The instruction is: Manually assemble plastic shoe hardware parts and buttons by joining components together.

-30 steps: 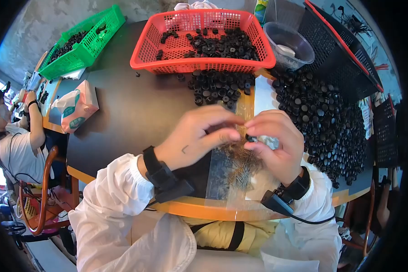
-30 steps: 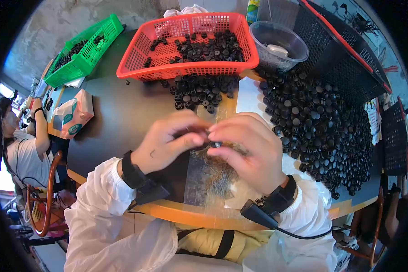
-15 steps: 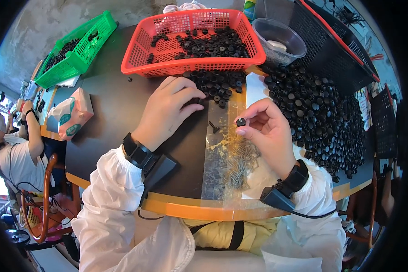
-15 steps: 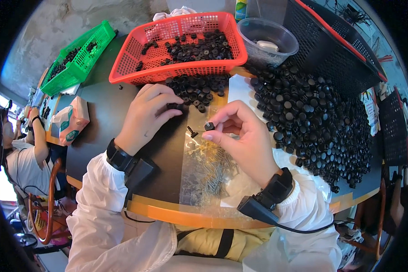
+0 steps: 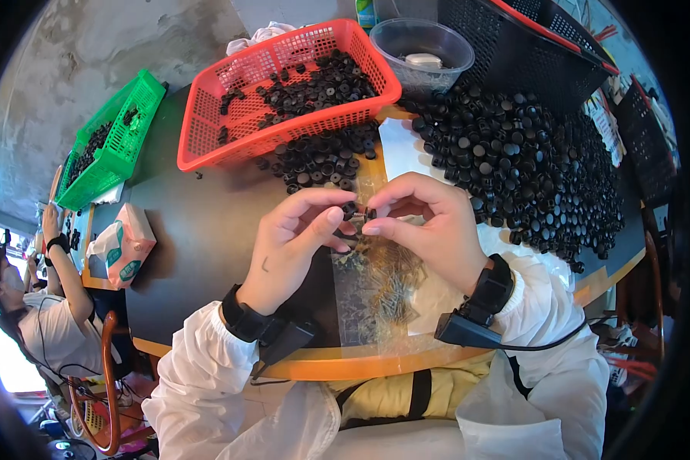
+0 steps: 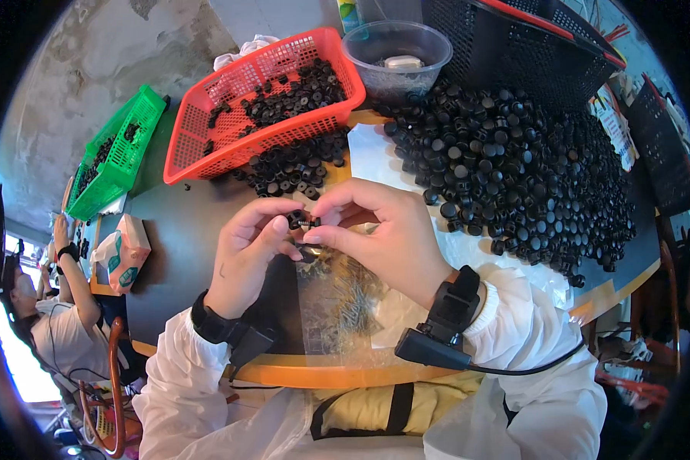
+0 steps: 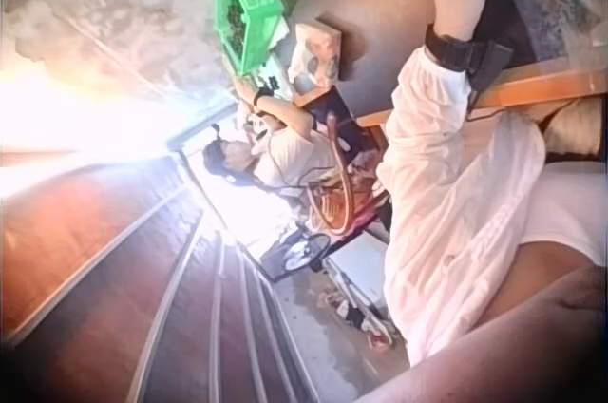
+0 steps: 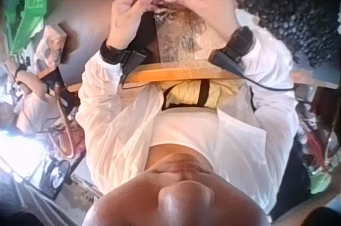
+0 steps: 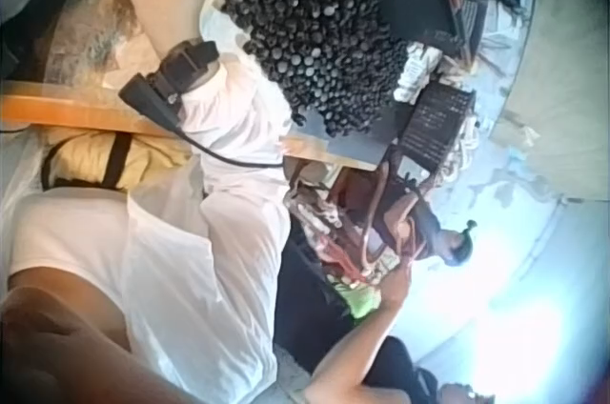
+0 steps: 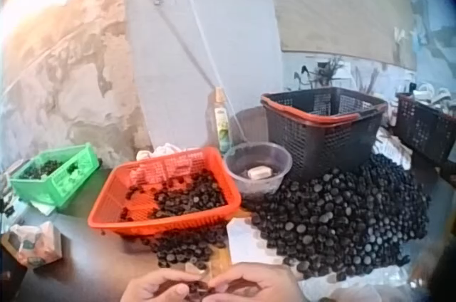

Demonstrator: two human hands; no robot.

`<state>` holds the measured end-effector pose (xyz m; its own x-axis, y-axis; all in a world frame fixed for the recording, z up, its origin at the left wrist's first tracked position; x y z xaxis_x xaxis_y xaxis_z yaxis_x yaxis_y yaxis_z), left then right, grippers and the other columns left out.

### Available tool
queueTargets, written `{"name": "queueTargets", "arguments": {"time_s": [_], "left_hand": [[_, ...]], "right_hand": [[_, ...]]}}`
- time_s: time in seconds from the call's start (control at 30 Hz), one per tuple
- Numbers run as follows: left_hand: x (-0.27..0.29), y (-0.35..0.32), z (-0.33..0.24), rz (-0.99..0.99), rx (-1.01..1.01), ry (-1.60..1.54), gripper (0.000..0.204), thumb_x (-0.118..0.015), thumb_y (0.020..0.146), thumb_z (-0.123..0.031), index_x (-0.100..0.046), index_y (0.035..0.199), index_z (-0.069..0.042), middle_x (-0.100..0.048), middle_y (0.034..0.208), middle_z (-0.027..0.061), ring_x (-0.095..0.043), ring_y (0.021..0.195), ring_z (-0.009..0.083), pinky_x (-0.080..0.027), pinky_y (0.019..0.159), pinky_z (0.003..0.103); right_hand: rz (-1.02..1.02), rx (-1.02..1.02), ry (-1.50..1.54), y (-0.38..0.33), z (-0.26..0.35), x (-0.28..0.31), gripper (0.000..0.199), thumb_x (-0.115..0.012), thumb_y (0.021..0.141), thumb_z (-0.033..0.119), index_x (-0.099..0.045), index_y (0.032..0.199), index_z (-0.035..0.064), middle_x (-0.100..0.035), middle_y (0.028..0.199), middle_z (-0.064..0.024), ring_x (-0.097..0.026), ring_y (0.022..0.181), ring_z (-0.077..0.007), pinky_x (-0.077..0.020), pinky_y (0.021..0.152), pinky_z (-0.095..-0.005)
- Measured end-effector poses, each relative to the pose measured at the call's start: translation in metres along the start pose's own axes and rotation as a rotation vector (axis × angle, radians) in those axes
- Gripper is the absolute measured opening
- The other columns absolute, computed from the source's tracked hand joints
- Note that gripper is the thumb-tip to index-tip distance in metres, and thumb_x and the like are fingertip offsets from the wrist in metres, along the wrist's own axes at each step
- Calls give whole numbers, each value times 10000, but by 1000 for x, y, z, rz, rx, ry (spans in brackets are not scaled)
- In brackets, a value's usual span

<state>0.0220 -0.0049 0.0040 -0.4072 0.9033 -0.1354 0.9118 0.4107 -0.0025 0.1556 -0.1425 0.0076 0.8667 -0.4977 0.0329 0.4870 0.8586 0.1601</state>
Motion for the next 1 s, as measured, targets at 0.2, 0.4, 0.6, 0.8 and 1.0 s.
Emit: {"name": "queueTargets", "arguments": {"time_s": [0.2,0.4,0.6,0.8,1.0], "left_hand": [[2,1,0,18,6,-1,215,-598,942,-91,-578,1140,-10,-623,1061,63,-621,963,138,-549,770,284],[2,1,4,25,-135,-3,235,-646,890,-18,-590,1118,-3,-623,1056,46,-613,957,126,-525,818,272],[2,0,5,31,-121,50,232,-669,874,-16,-604,1096,-7,-634,1030,45,-610,926,107,-513,820,261],[1,-1,5,4,-108,39,237,-689,859,-19,-612,1082,-7,-645,1023,48,-625,895,109,-516,809,256],[-4,-4,5,-22,-95,-16,235,-695,851,-15,-637,1078,5,-667,990,54,-633,876,101,-512,792,242]], "right_hand": [[-86,229,-201,0,0,0,204,-791,755,76,-686,917,13,-681,896,-56,-663,780,-125,-540,713,-255],[-65,333,-291,3,3,0,227,-796,742,73,-693,938,23,-679,895,-75,-663,788,-150,-531,707,-263],[-42,270,-248,0,7,-1,218,-786,748,49,-696,945,20,-682,918,-70,-655,818,-138,-532,732,-265],[-28,266,-243,0,7,-1,209,-780,748,31,-699,940,16,-679,935,-75,-649,812,-138,-531,725,-265],[-35,255,-218,0,7,1,225,-787,714,6,-711,924,28,-678,925,-73,-642,786,-131,-516,706,-258]]}}
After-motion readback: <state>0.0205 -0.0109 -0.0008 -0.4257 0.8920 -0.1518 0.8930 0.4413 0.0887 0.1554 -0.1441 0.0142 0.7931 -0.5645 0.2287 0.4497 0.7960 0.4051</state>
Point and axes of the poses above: each hand's wrist, its own y-axis towards the middle knuckle, its own x-axis out of the back of the hand, z = x × y, the point moved 2 cm from there along y, towards the middle knuckle
